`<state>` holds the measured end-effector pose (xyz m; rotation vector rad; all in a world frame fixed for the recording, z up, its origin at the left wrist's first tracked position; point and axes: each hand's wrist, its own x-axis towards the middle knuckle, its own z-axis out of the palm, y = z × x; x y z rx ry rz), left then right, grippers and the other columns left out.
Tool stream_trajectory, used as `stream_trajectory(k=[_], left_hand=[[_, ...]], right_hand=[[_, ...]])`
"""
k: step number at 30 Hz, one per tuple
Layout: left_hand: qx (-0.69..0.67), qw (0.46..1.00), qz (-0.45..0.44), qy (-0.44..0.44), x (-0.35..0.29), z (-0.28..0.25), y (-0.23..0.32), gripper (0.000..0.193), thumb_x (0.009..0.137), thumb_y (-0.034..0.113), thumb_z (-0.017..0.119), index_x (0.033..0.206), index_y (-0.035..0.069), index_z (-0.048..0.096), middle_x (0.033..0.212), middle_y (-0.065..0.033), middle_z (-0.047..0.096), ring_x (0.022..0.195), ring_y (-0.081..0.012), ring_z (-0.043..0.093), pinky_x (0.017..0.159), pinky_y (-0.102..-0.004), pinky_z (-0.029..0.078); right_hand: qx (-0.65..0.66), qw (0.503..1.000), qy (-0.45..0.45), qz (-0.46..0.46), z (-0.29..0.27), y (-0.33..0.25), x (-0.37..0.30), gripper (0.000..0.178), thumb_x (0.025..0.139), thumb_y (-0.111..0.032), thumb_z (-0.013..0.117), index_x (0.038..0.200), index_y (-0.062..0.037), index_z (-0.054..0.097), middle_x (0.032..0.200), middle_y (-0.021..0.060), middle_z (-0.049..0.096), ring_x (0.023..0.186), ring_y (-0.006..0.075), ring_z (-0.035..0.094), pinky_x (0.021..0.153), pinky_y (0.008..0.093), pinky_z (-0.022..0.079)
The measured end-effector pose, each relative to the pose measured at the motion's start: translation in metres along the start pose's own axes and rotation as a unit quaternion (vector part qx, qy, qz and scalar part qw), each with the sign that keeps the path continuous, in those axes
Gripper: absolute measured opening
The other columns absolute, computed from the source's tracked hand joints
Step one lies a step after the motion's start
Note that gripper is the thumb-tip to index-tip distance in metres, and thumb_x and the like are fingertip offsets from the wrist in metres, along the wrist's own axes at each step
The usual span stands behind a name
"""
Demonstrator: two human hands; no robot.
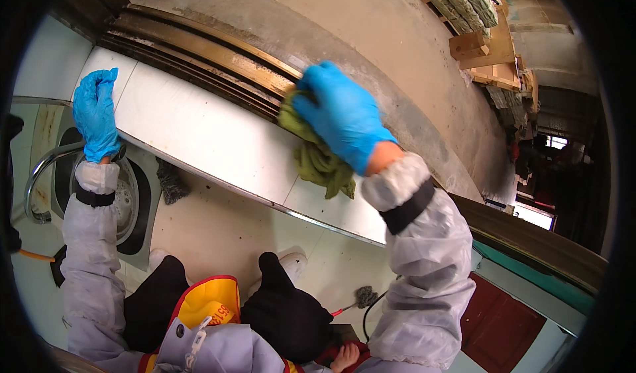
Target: The person scrapes debris from a window sill and countertop using a red-handled scraper, then wipes the surfaces with a green cloth. They rinse the cloth in a sink and continue wiping the sill and frame. A second person briefly assists by wiping nearby areas.
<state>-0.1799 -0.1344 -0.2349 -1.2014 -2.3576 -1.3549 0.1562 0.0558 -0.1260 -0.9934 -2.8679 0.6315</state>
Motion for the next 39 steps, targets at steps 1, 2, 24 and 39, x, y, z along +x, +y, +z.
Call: stream_trajectory(k=[1,2,24,39], left_hand=[[0.008,1.000,0.021,0.014,0.000,0.001,0.000,0.017,0.092,0.022,0.063,0.095,0.006,0.069,0.083,-0.0076,0.063,0.076,-0.0207,0.057,0.072,-0.0338,0.046],[0.005,1.000,0.026,0.016,0.000,0.001,-0.001,0.017,0.092,0.022,0.063,0.095,0.006,0.069,0.083,-0.0076,0.063,0.076,-0.0208,0.057,0.072,-0.0338,0.046],[-0.003,0.993,0.112,-0.035,0.004,0.001,0.024,0.019,0.094,0.019,0.063,0.108,0.008,0.069,0.098,-0.0083,0.068,0.088,-0.0252,0.063,0.081,-0.0350,0.049],[0.154,0.934,0.270,-0.177,-0.074,0.081,0.264,0.037,0.070,0.043,0.082,0.082,0.010,0.073,0.071,-0.0045,0.057,0.071,-0.0217,0.056,0.061,-0.0373,0.044]], right_hand=[[-0.034,0.999,0.007,-0.032,0.002,-0.007,0.008,0.017,0.089,-0.016,0.065,0.103,-0.0071,0.061,0.098,0.0157,0.061,0.088,0.0355,0.063,0.079,0.0404,0.051],[-0.049,0.998,-0.008,-0.025,0.003,-0.013,0.016,0.018,0.090,-0.019,0.065,0.103,-0.0075,0.061,0.098,0.0163,0.062,0.088,0.0370,0.063,0.078,0.0415,0.052],[-0.023,0.904,0.022,0.427,-0.062,0.086,-0.318,0.016,0.091,-0.020,0.062,0.092,-0.0050,0.058,0.078,0.0151,0.061,0.071,0.0270,0.059,0.069,0.0369,0.049],[0.195,0.881,0.291,0.319,0.041,0.110,-0.319,0.005,0.085,-0.004,0.061,0.083,-0.0014,0.057,0.076,0.0078,0.055,0.067,0.0159,0.054,0.064,0.0292,0.047]])
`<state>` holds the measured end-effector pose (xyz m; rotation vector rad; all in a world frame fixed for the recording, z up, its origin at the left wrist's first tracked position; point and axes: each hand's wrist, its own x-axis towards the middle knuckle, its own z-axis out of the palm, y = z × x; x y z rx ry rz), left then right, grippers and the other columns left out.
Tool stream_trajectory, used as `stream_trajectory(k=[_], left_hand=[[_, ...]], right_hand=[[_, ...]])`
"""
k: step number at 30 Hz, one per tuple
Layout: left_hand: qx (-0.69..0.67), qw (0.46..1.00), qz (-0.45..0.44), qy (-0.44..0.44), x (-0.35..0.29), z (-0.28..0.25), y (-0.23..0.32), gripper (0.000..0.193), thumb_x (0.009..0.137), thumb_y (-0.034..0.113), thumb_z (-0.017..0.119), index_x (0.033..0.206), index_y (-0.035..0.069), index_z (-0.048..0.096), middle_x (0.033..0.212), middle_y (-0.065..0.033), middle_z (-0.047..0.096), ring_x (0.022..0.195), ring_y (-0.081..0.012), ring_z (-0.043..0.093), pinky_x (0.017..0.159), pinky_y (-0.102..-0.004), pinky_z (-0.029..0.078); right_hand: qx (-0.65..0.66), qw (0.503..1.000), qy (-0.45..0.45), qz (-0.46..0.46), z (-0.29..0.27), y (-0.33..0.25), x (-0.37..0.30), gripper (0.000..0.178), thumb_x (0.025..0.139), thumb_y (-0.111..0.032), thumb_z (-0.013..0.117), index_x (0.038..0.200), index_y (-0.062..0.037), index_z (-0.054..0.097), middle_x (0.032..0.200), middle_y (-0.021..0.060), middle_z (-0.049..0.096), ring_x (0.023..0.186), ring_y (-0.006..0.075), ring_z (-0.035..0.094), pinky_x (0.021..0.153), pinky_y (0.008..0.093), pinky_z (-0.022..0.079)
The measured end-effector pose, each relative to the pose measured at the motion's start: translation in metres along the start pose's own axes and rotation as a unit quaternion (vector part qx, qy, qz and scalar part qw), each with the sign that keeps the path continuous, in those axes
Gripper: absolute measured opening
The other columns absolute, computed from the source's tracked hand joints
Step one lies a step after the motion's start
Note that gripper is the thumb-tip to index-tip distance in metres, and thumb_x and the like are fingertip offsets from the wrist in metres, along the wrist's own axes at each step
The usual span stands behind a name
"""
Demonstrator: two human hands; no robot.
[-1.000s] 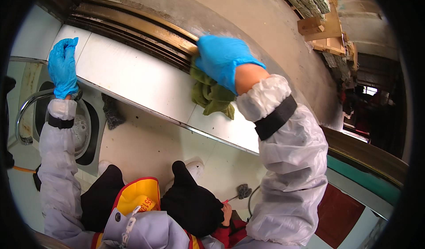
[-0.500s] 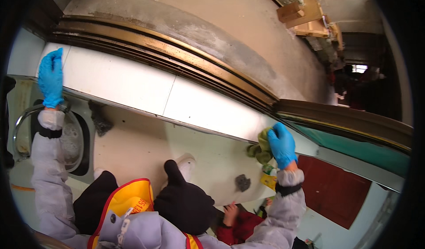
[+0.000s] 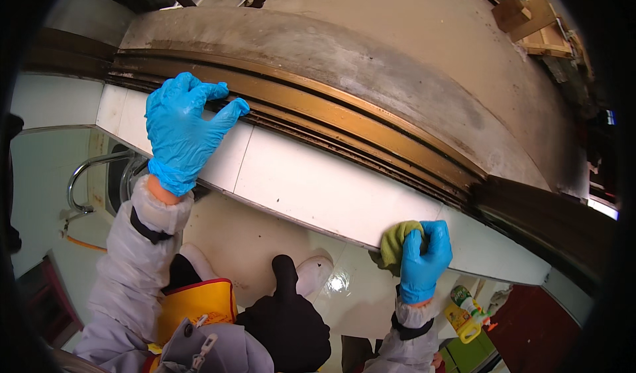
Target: The person scrapes debris from a window sill and countertop using a red-handled scraper, then wipes the surfaces with a green cloth. They rinse the cloth in a sink and continue wiping the sill and frame. A second person briefly assists by wiping nearby areas.
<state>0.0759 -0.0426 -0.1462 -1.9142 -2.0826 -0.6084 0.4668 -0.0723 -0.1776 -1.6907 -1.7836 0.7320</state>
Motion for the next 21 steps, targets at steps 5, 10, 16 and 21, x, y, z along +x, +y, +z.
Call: stream_trajectory(k=[5,10,16,21], left_hand=[[-0.024,0.995,-0.089,-0.048,-0.001,0.005,0.026,0.033,0.075,0.040,0.079,0.080,0.010,0.070,0.075,-0.0074,0.063,0.070,-0.0255,0.061,0.064,-0.0382,0.049],[-0.005,0.967,-0.213,-0.142,0.010,0.002,0.042,0.031,0.079,0.036,0.077,0.086,0.007,0.072,0.081,-0.0092,0.069,0.070,-0.0244,0.065,0.065,-0.0361,0.052],[0.039,0.937,-0.274,-0.212,0.020,0.006,0.044,0.026,0.082,0.034,0.073,0.084,0.008,0.070,0.081,-0.0105,0.069,0.069,-0.0279,0.064,0.064,-0.0374,0.051],[-0.127,0.921,-0.351,-0.110,0.013,0.003,0.050,0.018,0.084,0.026,0.070,0.082,0.008,0.068,0.079,-0.0053,0.067,0.073,-0.0198,0.062,0.069,-0.0327,0.050]], right_hand=[[0.002,0.999,-0.004,-0.033,-0.001,0.002,-0.001,0.004,0.082,-0.003,0.061,0.083,-0.0016,0.057,0.074,0.0091,0.053,0.064,0.0179,0.053,0.061,0.0303,0.046],[0.028,0.999,-0.010,-0.032,-0.001,0.000,-0.001,0.004,0.081,-0.004,0.061,0.082,-0.0016,0.058,0.073,0.0095,0.052,0.063,0.0190,0.053,0.058,0.0311,0.045],[0.075,0.997,-0.028,-0.006,-0.004,0.008,-0.003,0.007,0.080,-0.007,0.062,0.082,-0.0017,0.057,0.074,0.0095,0.052,0.063,0.0206,0.052,0.059,0.0319,0.044],[0.090,0.996,-0.021,-0.011,-0.005,0.016,-0.005,0.009,0.079,-0.008,0.063,0.082,-0.0030,0.057,0.076,0.0091,0.051,0.064,0.0211,0.050,0.058,0.0323,0.042]])
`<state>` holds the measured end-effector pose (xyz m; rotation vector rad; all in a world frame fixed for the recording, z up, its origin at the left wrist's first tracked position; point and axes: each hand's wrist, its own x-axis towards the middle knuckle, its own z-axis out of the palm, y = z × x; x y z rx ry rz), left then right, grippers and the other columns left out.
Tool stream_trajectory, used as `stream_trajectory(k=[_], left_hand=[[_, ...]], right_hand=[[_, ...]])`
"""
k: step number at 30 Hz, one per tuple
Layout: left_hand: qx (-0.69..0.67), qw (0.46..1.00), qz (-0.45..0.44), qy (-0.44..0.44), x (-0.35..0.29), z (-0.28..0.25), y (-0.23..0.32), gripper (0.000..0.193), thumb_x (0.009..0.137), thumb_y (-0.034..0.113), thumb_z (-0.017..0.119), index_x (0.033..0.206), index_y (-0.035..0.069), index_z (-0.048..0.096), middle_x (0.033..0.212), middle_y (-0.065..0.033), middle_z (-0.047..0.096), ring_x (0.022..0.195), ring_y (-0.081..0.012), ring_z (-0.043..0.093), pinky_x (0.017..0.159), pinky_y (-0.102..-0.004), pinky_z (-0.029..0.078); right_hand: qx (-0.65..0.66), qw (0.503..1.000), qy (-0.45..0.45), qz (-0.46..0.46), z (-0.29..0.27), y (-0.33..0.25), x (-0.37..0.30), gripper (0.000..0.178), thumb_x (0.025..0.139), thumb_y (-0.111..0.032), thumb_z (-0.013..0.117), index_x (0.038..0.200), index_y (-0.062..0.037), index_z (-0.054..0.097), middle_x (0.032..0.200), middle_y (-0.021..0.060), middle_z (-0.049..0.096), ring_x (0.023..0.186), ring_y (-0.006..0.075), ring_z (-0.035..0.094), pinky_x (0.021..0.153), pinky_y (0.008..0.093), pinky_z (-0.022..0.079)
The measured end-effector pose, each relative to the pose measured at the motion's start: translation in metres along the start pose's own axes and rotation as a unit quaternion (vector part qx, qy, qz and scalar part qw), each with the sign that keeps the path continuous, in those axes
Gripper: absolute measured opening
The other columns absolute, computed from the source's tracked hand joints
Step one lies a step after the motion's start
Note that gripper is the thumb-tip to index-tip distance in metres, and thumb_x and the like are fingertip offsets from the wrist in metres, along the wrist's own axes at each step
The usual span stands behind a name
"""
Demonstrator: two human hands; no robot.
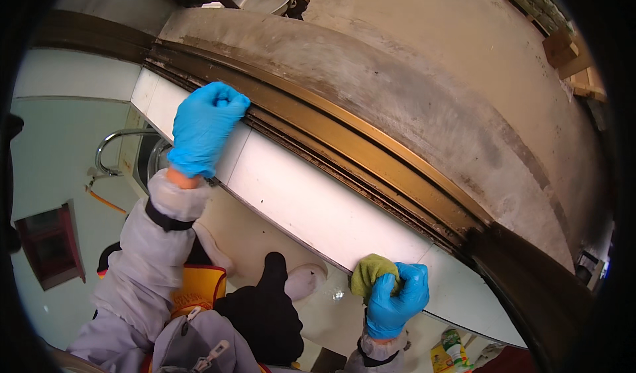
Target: The person scrapes debris from a window sill and countertop using a red-handled scraper, then wipes the surfaces with a green cloth. They rinse the cloth in a sink and continue wiping the sill and frame. A second person briefly assists by wiping nearby areas.
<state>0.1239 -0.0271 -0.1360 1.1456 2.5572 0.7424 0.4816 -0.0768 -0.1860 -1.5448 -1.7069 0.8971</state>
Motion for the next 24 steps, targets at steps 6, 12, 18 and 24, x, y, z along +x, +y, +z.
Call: stream_trajectory(k=[6,12,18,24], left_hand=[[-0.122,0.964,0.076,-0.225,-0.023,-0.073,-0.030,0.012,0.088,0.010,0.070,0.099,0.005,0.070,0.080,-0.0019,0.063,0.073,-0.0092,0.056,0.072,-0.0271,0.050],[-0.023,0.970,0.228,-0.082,-0.008,-0.071,-0.040,0.021,0.089,0.014,0.069,0.108,0.009,0.072,0.077,-0.0050,0.064,0.064,-0.0153,0.059,0.055,-0.0276,0.048],[0.158,0.932,0.319,-0.073,0.016,-0.043,-0.034,0.034,0.088,0.024,0.069,0.119,0.009,0.070,0.094,-0.0082,0.056,0.093,-0.0235,0.051,0.085,-0.0364,0.043],[0.053,0.924,0.376,-0.047,0.007,-0.013,-0.045,0.030,0.089,0.032,0.068,0.114,0.016,0.073,0.084,-0.0061,0.052,0.081,-0.0229,0.049,0.072,-0.0362,0.041]], right_hand=[[0.002,1.000,-0.021,0.004,-0.003,0.001,-0.001,0.008,0.081,-0.009,0.063,0.082,-0.0038,0.057,0.076,0.0092,0.049,0.065,0.0202,0.050,0.058,0.0318,0.041],[0.008,1.000,-0.002,-0.002,0.000,0.000,-0.002,0.006,0.079,-0.006,0.062,0.082,-0.0035,0.057,0.077,0.0089,0.049,0.065,0.0207,0.050,0.058,0.0321,0.041],[-0.007,1.000,-0.005,-0.016,-0.002,0.003,-0.003,0.007,0.079,-0.007,0.062,0.083,-0.0036,0.057,0.077,0.0089,0.050,0.065,0.0213,0.050,0.058,0.0331,0.041],[-0.006,1.000,-0.008,-0.007,-0.003,0.005,-0.005,0.007,0.079,-0.008,0.061,0.082,-0.0036,0.056,0.076,0.0088,0.049,0.064,0.0214,0.050,0.058,0.0332,0.041]])
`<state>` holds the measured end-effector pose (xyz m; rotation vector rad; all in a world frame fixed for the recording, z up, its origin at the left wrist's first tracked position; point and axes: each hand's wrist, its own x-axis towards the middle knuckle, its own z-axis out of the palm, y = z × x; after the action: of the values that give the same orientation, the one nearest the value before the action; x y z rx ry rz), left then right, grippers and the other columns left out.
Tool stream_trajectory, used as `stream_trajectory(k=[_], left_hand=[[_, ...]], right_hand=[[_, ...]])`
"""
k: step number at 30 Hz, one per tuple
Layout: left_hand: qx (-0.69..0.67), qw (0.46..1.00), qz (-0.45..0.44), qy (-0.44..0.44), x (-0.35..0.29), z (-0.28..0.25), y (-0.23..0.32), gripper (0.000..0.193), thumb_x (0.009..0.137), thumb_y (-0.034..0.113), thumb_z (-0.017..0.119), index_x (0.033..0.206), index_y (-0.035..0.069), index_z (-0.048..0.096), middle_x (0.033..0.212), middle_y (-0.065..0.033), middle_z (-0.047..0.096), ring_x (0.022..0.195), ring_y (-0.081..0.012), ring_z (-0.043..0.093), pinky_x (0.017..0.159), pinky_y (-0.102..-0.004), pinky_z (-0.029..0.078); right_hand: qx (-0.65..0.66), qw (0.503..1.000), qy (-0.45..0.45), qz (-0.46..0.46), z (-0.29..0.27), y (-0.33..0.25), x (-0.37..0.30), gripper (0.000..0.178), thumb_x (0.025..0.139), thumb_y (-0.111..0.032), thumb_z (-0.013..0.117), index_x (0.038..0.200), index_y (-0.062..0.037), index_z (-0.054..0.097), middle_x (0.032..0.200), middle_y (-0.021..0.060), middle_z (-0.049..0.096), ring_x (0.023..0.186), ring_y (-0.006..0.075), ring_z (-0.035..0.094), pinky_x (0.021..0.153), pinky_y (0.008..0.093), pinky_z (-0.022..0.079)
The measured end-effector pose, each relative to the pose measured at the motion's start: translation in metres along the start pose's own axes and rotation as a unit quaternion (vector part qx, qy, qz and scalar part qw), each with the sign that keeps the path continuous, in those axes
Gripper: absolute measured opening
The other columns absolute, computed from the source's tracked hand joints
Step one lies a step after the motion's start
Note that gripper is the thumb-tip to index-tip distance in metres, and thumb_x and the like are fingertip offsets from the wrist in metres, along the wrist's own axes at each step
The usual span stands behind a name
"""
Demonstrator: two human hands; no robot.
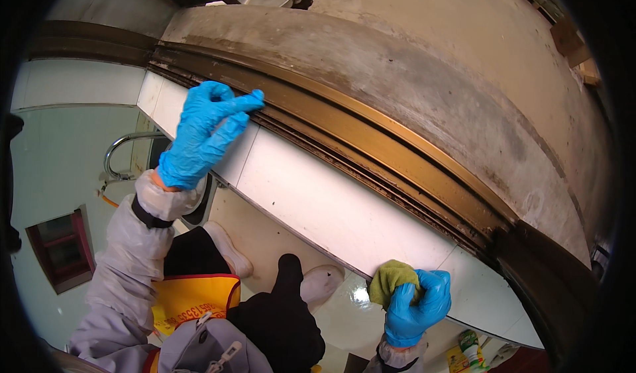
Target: The person scrapes debris from a window sill and countertop using a red-handled scraper, then wipes the surfaces with a green cloth. They rinse the cloth in a sink and continue wiping the sill and frame. A second person briefly assists by wiping nearby areas.
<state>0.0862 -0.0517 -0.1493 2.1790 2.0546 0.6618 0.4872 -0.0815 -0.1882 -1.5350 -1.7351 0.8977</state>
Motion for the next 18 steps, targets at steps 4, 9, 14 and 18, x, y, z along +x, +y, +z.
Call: stream_trajectory(k=[4,9,14,18], left_hand=[[-0.030,0.993,0.114,0.009,0.013,0.038,0.052,0.031,0.080,0.020,0.076,0.112,0.018,0.074,0.081,-0.0018,0.051,0.078,-0.0187,0.047,0.070,-0.0351,0.036],[-0.148,0.971,0.187,-0.011,-0.003,0.046,0.144,0.051,0.084,0.028,0.070,0.134,0.020,0.061,0.106,-0.0035,0.060,0.096,-0.0200,0.055,0.082,-0.0374,0.043],[-0.433,0.870,0.068,-0.225,-0.036,0.029,0.153,0.063,0.090,0.026,0.067,0.147,0.013,0.043,0.118,-0.0127,0.058,0.104,-0.0277,0.057,0.090,-0.0385,0.047],[-0.614,0.705,-0.122,-0.334,-0.044,0.016,0.166,0.061,0.094,0.012,0.060,0.150,0.006,0.036,0.127,-0.0151,0.058,0.117,-0.0282,0.057,0.105,-0.0390,0.043]], right_hand=[[0.003,1.000,0.014,-0.004,0.003,0.001,-0.001,0.005,0.080,-0.007,0.060,0.082,-0.0036,0.056,0.076,0.0078,0.049,0.065,0.0185,0.050,0.058,0.0316,0.041],[0.044,0.999,0.002,0.002,0.003,-0.013,0.004,0.008,0.088,-0.010,0.059,0.086,-0.0037,0.054,0.079,0.0054,0.051,0.070,0.0146,0.052,0.062,0.0286,0.043],[0.392,0.891,0.074,0.216,0.000,-0.070,-0.007,0.025,0.098,-0.028,0.056,0.104,-0.0044,0.050,0.096,0.0059,0.057,0.085,0.0186,0.062,0.078,0.0335,0.054],[0.477,0.857,-0.043,0.191,0.009,-0.097,-0.016,0.032,0.096,-0.024,0.061,0.117,-0.0026,0.051,0.112,0.0102,0.059,0.103,0.0219,0.061,0.089,0.0374,0.053]])
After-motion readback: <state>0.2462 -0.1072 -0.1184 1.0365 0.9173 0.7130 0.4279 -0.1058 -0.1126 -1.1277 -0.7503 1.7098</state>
